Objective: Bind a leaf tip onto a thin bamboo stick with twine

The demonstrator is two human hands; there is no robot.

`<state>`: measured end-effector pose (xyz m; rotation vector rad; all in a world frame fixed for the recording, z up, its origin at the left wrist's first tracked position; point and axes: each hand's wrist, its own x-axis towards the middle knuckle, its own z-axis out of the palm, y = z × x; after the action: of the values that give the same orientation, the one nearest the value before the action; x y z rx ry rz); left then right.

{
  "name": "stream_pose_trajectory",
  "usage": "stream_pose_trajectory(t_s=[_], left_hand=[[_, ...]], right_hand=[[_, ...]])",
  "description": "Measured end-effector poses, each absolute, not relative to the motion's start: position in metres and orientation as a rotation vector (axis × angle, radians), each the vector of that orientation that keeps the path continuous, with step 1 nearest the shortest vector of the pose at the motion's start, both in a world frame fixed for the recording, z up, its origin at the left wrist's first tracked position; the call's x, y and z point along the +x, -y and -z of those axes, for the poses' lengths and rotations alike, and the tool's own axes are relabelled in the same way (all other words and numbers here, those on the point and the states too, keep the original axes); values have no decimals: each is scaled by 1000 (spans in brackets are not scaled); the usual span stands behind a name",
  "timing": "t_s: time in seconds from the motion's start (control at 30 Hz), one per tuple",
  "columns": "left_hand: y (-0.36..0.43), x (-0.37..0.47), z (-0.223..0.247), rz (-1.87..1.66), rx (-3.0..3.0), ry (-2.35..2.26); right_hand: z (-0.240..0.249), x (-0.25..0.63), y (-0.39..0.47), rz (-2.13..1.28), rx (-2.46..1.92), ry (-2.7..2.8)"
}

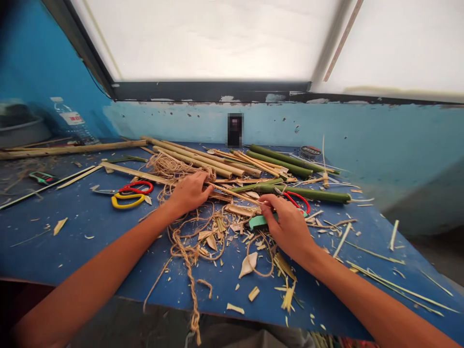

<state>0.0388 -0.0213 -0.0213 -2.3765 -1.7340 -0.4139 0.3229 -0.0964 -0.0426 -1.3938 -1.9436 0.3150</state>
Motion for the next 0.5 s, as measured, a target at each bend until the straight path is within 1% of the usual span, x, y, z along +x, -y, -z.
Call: stream_pose_trajectory(t_s=[0.3, 0.5], left_hand=[[31, 43, 14, 322, -2363, 1703], [31, 41, 10, 237, -2388, 1693]], right_hand=[[40, 324, 102, -488, -1359, 1729], [38, 325, 102, -493, -1324, 1568]])
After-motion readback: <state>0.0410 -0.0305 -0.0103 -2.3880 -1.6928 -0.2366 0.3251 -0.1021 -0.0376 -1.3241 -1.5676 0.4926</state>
